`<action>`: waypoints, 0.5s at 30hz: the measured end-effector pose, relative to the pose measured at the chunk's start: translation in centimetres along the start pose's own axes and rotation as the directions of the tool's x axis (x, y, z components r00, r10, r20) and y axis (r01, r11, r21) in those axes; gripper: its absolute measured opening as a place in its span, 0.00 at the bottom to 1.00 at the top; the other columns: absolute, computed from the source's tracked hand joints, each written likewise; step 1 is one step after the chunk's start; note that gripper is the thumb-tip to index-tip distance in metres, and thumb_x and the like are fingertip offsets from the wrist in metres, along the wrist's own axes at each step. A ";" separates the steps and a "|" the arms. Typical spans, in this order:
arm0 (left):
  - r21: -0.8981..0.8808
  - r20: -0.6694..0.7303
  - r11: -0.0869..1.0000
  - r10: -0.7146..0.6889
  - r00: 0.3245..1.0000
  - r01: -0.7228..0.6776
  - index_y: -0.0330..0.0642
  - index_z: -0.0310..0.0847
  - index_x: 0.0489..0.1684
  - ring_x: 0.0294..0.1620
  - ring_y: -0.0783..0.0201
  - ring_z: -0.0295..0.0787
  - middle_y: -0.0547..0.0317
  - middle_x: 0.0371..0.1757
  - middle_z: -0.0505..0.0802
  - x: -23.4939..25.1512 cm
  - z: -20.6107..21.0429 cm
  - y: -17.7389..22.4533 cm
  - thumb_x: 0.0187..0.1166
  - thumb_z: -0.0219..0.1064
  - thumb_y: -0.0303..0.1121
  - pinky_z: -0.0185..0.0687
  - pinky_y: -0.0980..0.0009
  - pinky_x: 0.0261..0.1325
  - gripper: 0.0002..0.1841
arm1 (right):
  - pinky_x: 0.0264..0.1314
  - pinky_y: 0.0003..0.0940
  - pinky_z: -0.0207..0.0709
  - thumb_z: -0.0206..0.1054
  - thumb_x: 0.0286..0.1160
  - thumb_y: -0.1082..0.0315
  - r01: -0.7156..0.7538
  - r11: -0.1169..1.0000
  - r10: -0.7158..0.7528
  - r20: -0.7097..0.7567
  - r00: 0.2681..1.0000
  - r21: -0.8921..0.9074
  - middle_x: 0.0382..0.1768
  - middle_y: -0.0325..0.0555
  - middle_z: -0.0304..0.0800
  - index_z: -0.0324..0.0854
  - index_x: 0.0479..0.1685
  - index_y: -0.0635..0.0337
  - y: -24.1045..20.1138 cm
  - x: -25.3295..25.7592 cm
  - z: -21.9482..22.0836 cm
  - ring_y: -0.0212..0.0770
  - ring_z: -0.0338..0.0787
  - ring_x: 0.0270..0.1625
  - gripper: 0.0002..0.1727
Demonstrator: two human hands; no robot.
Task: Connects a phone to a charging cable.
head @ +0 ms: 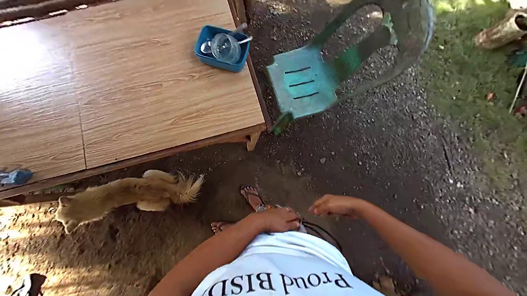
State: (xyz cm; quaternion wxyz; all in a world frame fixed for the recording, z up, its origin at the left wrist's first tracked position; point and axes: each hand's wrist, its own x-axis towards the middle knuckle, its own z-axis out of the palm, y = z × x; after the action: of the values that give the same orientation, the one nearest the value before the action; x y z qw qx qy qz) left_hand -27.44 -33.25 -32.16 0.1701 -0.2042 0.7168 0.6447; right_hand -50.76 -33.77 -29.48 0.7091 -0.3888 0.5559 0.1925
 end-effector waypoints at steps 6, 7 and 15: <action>0.031 -0.226 0.983 -0.169 0.959 0.181 0.40 0.66 0.86 0.80 0.36 0.75 0.33 0.78 0.80 -3.4 -2.6 0.3 0.92 0.55 0.41 0.63 0.37 0.82 0.27 | 0.65 0.41 0.81 0.47 0.95 0.70 0.351 0.888 -0.161 -0.514 0.843 0.298 0.69 0.64 0.78 0.68 0.79 0.71 -14.7 5.7 -7.1 0.49 0.86 0.62 0.21; -0.002 -0.330 0.987 -0.153 0.932 0.162 0.38 0.69 0.84 0.79 0.36 0.75 0.33 0.77 0.81 -5.2 -2.8 -0.4 0.91 0.57 0.39 0.64 0.38 0.82 0.25 | 0.62 0.39 0.82 0.47 0.95 0.70 0.438 0.843 -0.209 -0.559 0.802 0.313 0.67 0.65 0.79 0.68 0.78 0.72 -18.0 6.8 -8.3 0.48 0.88 0.58 0.21; -0.136 -0.912 0.957 -0.019 -0.411 0.257 0.38 0.82 0.69 0.74 0.57 0.83 0.50 0.71 0.88 -38.2 3.1 2.8 0.87 0.57 0.53 0.77 0.55 0.78 0.28 | 0.55 0.40 0.87 0.46 0.97 0.58 0.639 0.717 -0.248 -0.755 0.607 0.278 0.70 0.66 0.76 0.60 0.83 0.69 -34.1 15.6 -17.3 0.50 0.90 0.56 0.27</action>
State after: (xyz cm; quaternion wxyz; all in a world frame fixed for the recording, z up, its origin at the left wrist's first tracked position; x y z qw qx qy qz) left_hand 3.88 -27.11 -10.72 -0.4059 -0.7249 0.5468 0.1040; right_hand -33.01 -70.77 -33.98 0.5618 -0.3526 0.6810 -0.3103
